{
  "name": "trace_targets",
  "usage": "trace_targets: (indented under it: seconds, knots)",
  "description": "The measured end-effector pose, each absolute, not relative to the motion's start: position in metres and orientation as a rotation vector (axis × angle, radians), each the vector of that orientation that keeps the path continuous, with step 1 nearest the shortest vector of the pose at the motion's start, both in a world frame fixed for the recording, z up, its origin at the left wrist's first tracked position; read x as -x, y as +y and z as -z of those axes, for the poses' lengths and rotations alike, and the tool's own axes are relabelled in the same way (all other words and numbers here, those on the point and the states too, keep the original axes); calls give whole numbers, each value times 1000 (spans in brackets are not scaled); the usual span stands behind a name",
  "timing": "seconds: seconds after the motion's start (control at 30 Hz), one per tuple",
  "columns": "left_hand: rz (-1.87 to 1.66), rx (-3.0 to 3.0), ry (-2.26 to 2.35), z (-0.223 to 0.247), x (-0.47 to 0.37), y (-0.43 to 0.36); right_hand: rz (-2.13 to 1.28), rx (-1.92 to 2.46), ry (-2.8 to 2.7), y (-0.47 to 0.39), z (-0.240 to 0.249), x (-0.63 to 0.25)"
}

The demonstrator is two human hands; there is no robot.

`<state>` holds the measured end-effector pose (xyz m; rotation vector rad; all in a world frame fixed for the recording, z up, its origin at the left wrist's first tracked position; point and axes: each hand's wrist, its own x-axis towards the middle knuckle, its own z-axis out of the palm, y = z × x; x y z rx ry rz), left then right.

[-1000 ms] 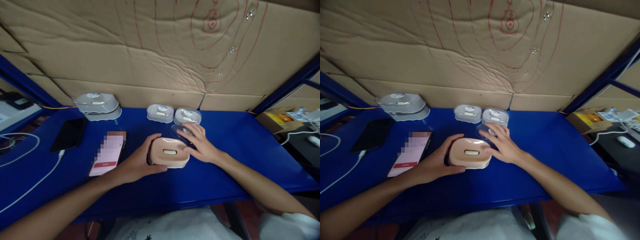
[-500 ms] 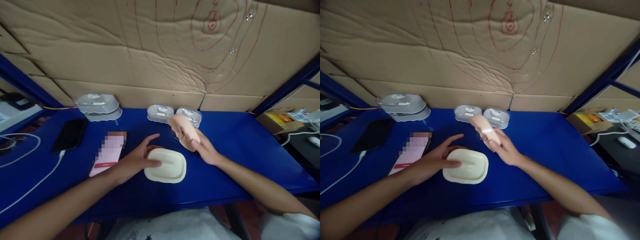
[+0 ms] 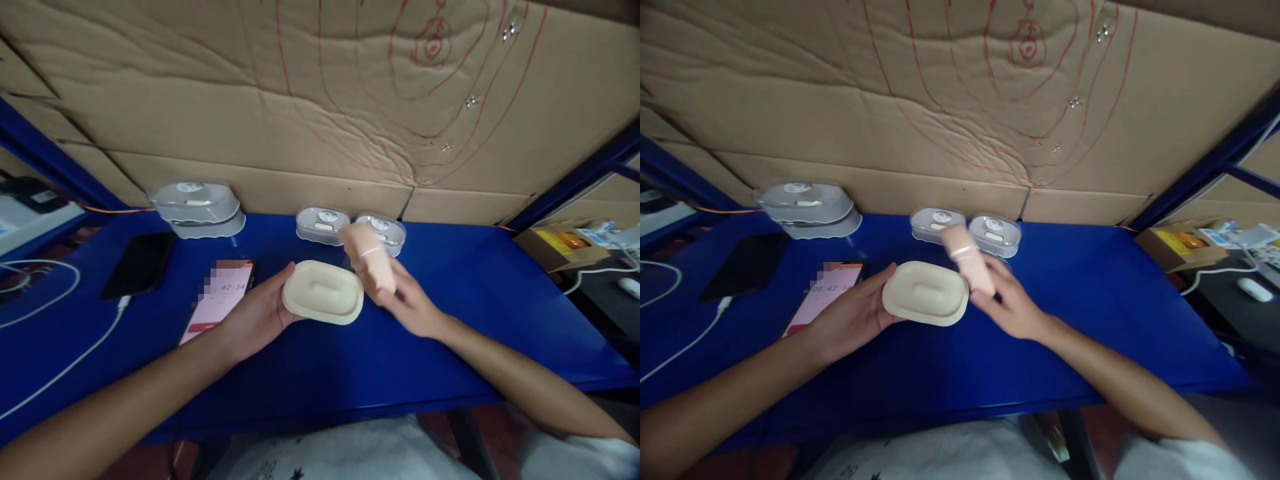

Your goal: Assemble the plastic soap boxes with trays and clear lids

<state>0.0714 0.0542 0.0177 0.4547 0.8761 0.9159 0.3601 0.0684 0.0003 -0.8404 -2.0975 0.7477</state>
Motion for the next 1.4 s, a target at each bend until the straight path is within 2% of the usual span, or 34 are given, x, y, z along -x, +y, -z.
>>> trace_targets:
  seconds: [0.1,0.27,0.53,0.8,1.0,1.07,1.27,1.4]
  knots:
    - [-877,-458,821,-20,-75,47,-545,687,-2389,54,1,-352]
    - [-839,-633,704,-17,-77,37,-283,597,-2536,51,9,-345]
    - [-877,-614,765,-12,-79,34,-126,593,-2669,55,8,-344]
    - [-878,-529,796,-15,-85,32,-289,577,-2656,62,13,-346]
    - [-999,-466,950,-20,-81,44,-133,1167,-2415,89,18,-373]
    - [-994,-453,962,-23,-80,45,-183,1262,-2387,92,19,-378]
    - [-908,-451,885,-23,-83,41,-532,991,-2138,76,12,-367]
    - [-824,-469,808,-20,-86,35,-504,726,-2364,60,10,-354]
